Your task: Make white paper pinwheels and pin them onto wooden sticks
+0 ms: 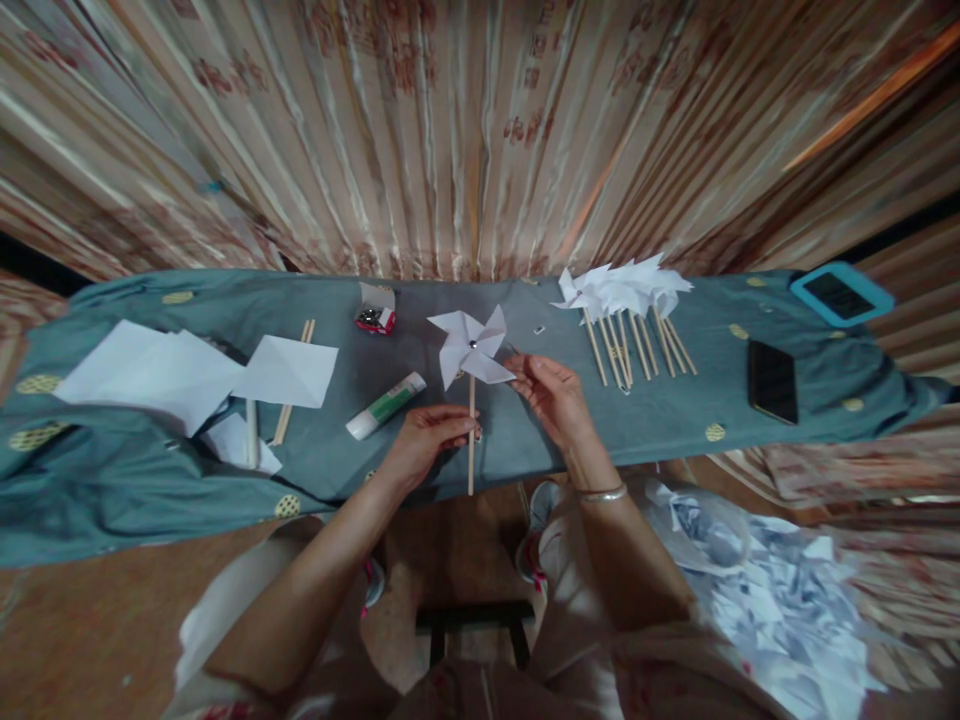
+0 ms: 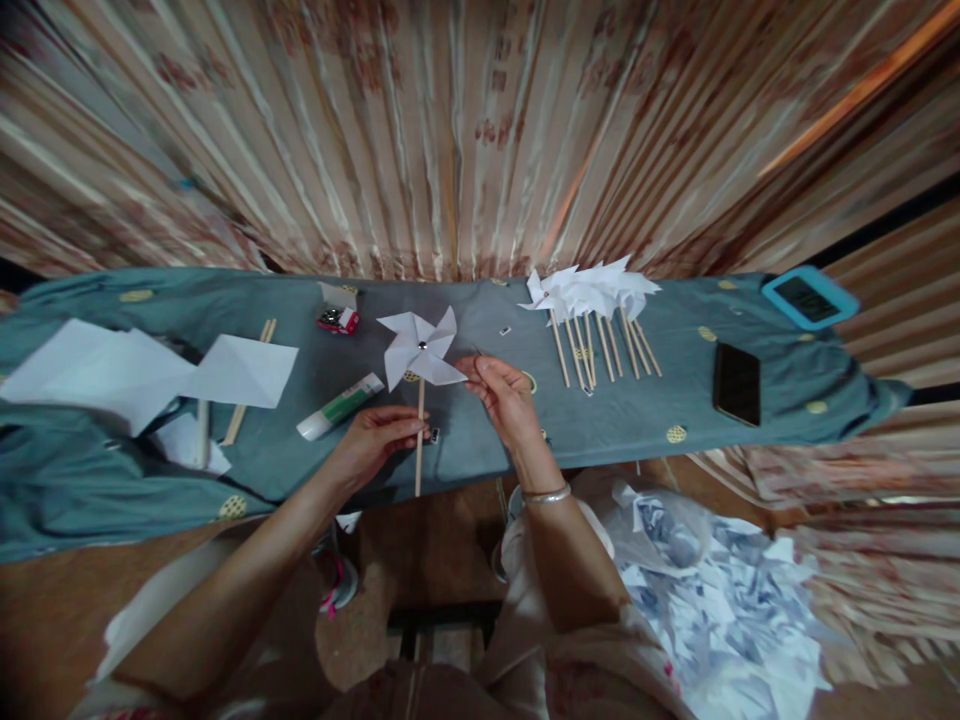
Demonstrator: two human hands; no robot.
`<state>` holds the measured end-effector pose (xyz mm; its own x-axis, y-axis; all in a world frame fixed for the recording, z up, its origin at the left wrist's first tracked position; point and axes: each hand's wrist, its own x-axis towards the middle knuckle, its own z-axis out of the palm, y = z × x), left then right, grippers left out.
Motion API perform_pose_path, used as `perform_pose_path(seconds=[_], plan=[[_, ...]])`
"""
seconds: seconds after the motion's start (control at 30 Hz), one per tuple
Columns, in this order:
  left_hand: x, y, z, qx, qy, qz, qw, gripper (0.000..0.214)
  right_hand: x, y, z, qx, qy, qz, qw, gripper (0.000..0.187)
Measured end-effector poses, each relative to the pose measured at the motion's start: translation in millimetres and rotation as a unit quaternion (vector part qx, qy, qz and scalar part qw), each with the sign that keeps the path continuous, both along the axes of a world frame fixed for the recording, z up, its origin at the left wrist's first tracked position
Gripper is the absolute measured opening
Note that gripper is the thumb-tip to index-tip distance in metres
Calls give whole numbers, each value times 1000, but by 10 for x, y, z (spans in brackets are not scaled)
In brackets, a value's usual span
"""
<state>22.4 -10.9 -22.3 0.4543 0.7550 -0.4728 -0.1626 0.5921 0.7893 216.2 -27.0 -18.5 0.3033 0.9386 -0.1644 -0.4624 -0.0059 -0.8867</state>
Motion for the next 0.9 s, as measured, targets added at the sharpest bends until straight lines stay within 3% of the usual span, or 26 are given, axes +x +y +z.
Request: perform_pose_path(seconds=[0.37, 0.9], plan=[[11, 1, 22, 2, 9, 12, 1000, 37, -82, -22, 66, -13, 1, 29, 999, 37], [23, -7, -27, 10, 9, 10, 1000, 40, -180, -37, 53, -12, 10, 71, 997, 33]])
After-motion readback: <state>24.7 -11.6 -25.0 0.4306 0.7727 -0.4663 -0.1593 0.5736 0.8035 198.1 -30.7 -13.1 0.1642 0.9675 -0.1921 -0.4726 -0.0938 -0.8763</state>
